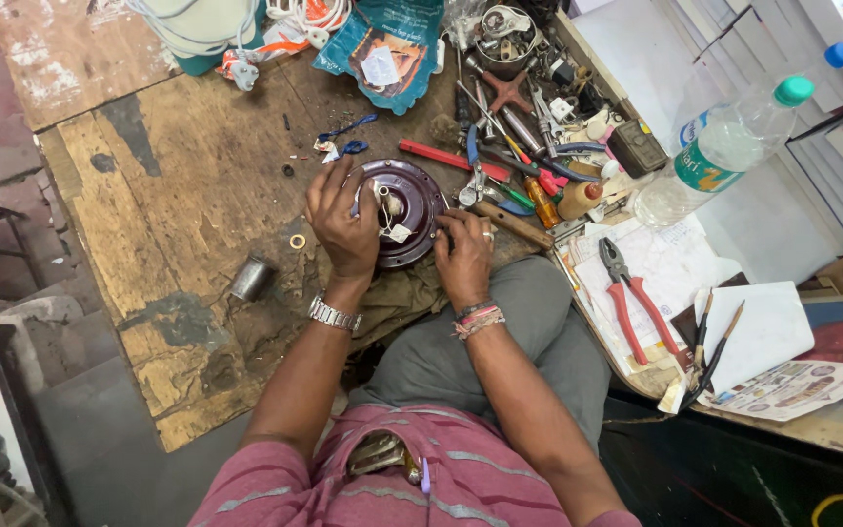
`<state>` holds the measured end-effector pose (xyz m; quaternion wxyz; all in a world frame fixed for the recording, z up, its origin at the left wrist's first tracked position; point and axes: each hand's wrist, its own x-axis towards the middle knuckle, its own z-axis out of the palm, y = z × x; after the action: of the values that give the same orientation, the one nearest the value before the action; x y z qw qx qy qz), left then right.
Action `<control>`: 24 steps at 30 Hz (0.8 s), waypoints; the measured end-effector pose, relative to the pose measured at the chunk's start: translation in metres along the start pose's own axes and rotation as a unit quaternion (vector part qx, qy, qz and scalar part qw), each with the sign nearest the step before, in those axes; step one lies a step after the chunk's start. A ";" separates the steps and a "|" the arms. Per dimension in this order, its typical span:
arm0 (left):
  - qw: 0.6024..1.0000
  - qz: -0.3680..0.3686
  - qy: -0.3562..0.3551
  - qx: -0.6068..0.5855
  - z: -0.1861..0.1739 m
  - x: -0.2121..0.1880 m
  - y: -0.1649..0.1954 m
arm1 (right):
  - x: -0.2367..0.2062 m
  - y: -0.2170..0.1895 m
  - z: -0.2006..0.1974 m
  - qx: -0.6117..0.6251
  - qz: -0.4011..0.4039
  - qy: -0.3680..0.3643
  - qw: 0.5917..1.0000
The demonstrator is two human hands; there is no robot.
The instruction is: The person sits with a circular maroon electrical component on their lap and uses a screwdriver to adjust internal wiring and terminals. They then use a multimeter to test connections on the component.
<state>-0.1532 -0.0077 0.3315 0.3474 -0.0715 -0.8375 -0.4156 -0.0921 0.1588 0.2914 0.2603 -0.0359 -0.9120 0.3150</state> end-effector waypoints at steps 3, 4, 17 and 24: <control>1.000 -0.012 -0.003 -0.017 0.000 0.000 0.000 | 0.000 -0.002 -0.001 0.003 -0.007 0.003 1.000; 1.000 -0.011 -0.003 -0.007 -0.001 0.000 0.002 | 0.000 -0.003 -0.002 0.005 -0.009 0.005 1.000; 0.981 -0.091 -0.040 -0.165 -0.003 0.003 0.011 | 0.000 -0.001 -0.006 0.012 -0.022 0.015 1.000; 0.977 -0.074 -0.058 -0.194 -0.001 0.005 0.007 | 0.002 0.000 -0.009 0.022 -0.024 0.012 0.999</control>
<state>-0.1535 -0.0044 0.3400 0.2467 -0.0992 -0.7628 -0.5895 -0.0895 0.1640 0.2980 0.2790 -0.0124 -0.9024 0.3283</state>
